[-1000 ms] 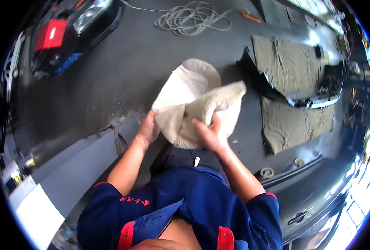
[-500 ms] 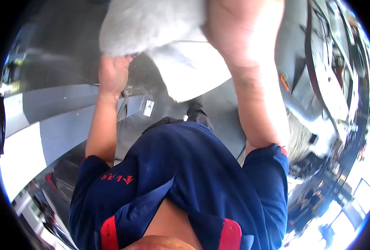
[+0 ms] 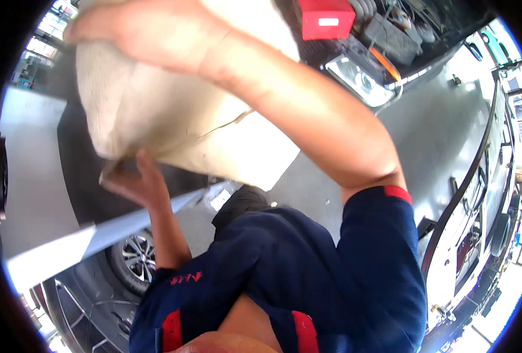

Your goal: The person pulls and adjusts the front grille of a car by hand, then walks through the service bay to pick up and carry a large plastic bumper component.

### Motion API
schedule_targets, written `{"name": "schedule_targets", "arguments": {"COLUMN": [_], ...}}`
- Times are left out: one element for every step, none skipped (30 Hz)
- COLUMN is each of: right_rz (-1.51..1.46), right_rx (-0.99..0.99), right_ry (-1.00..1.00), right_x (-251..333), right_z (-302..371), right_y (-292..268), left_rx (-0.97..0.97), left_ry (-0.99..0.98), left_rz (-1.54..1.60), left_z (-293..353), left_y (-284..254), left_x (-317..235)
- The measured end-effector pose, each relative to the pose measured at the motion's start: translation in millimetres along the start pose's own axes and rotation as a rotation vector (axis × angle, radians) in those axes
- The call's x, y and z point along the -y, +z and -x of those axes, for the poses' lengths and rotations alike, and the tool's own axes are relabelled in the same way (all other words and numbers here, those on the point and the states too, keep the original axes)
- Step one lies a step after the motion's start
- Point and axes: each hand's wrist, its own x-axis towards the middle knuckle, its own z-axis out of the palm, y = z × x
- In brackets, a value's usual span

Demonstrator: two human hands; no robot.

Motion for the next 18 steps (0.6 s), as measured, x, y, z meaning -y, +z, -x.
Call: {"name": "schedule_targets", "arguments": {"right_rz": [-0.083,-0.159,-0.160,-0.074,0.030,0.132,0.076,0.076,0.085,0.093,0.135,0.043,0.111,0.173,0.151,0.128,0.072,0.015], "right_rx": [0.029,0.048,0.058,-0.003,-0.070,-0.141,-0.175,-0.175,-0.157,-0.142,-0.159,-0.112,-0.070,-0.026,0.033,0.039,0.164,0.292], "right_ry": [0.045,0.088,0.091,0.104,0.106,0.106,0.148,0.146,0.118,0.088,0.114,0.084,0.107,0.134,0.135,0.146,0.256,0.363], "right_x": [-18.1,-35.1,-53.3,-78.0,-92.7,-106.9,-115.4,-123.6,-132.1,-140.3,-151.5,-170.1,-172.4,-178.2,-185.6,-193.1,-204.5,-216.9], "right_z": [-23.8,-46.7,-66.6,-87.8,-111.5,-136.6,-159.2,-178.9,-195.9,-212.3,-229.5,-247.5,-265.6,-282.2,-299.7,-316.4,-332.7,-347.9], "right_y": [-1.1,-3.7,-9.5,-13.7,-25.0,-37.7,-47.7,-59.8,-72.1,-85.6,-97.1,-109.3,-121.8,-135.0,-150.5,-168.4,-190.6,-212.5], "left_rx": [-0.106,-0.201,-0.210,-0.164,-0.119,-0.132,-0.011,0.111,0.093,0.070,0.088,0.107,0.049,-0.010,-0.011,-0.071,-0.157,-0.248], "left_ry": [0.050,0.093,0.092,-0.028,-0.145,-0.137,-0.119,-0.099,-0.130,-0.116,-0.080,-0.044,-0.161,-0.279,-0.297,-0.405,-0.521,-0.635], "left_rz": [0.119,0.234,0.229,0.228,0.249,0.251,0.014,-0.224,-0.178,-0.178,-0.300,-0.422,-0.337,-0.257,-0.285,-0.343,-0.294,-0.245], "left_z": [-27.2,-45.0,-55.8,-66.8,-82.9,-103.5,-124.0,-142.0,-154.4,-167.0,-177.1,-186.2,-195.9,-205.3,-220.8,-237.3,-253.0,-270.6], "left_y": [11.4,21.6,35.3,47.1,69.0,89.6,105.8,122.6,138.4,155.3,166.2,174.6,182.5,189.5,197.0,206.3,222.1,236.5], "left_x": [0.2,-3.1,1.0,12.0,20.0,28.6,36.2,45.0,54.9,62.5,81.9,106.6,127.7,148.8,164.3,176.2,177.7,177.6]}}
